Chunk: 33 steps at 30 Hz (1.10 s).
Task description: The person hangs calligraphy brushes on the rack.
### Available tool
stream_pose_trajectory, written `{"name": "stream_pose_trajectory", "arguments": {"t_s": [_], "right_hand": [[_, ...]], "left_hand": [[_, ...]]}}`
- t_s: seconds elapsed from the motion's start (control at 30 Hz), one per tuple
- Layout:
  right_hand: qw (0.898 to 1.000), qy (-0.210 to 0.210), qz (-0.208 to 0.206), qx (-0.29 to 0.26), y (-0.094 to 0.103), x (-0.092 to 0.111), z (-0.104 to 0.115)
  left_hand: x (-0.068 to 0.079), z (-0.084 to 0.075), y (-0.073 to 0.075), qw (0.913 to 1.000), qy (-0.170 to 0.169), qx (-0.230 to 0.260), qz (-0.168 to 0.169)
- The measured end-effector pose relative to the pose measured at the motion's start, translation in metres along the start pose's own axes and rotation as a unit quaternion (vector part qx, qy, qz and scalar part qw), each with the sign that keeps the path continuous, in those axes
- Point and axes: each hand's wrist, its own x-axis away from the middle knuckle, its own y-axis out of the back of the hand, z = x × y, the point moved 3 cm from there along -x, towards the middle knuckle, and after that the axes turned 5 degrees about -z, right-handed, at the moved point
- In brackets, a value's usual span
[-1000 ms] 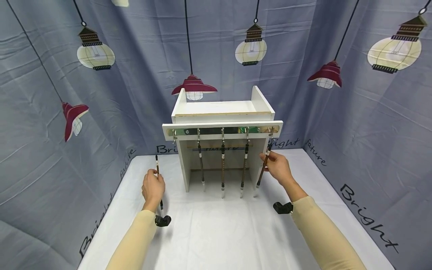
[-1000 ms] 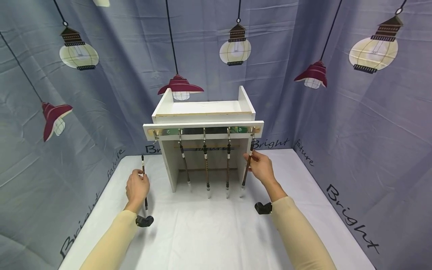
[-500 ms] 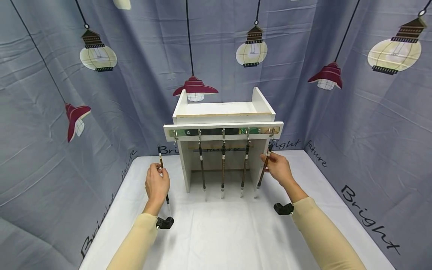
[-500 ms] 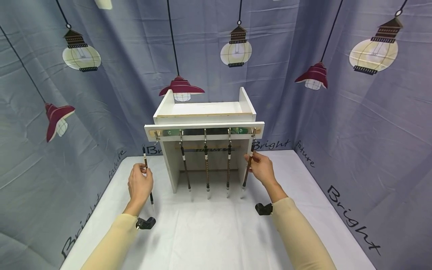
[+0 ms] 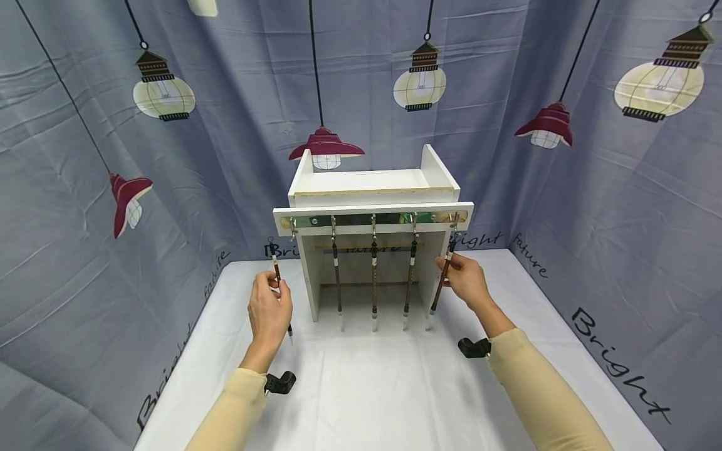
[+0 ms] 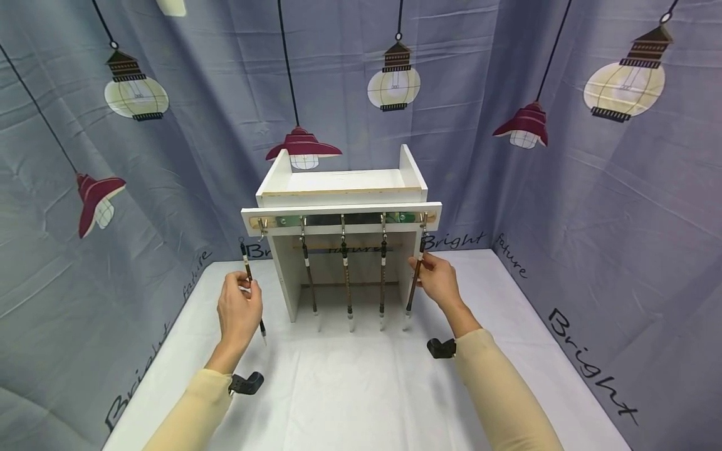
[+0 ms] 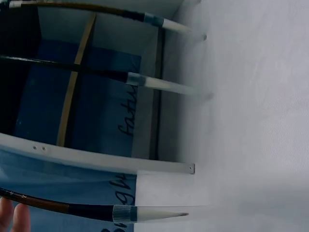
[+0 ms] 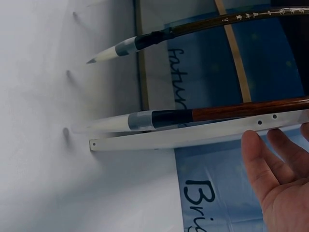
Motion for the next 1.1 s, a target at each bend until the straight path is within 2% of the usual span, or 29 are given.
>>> {"name": "stream_pose_trajectory", "arguments": {"t_s": [0.3,0.5,0.8,1.1], "right_hand": [[1.0,0.004,-0.001,-0.002,0.001,-0.001,-0.002],[1.0,0.006,-0.002,0.002,0.0,-0.001,-0.004],[1.0,0.006,-0.002,0.005,0.0,0.0,-0.003],[1.0,0.009,-0.001,0.002,0.001,-0.002,-0.001]], "left_hand": [[0.008,-0.023,0.004,0.9983,-0.054,0.02,-0.008],[0.014,-0.031,0.002,0.9953,-0.092,0.024,-0.015],[0.019,-0.033,-0.002,0.9941,-0.105,0.023,-0.014],[0.017,-0.036,-0.002,0.995,-0.098,0.018,-0.009]]}}
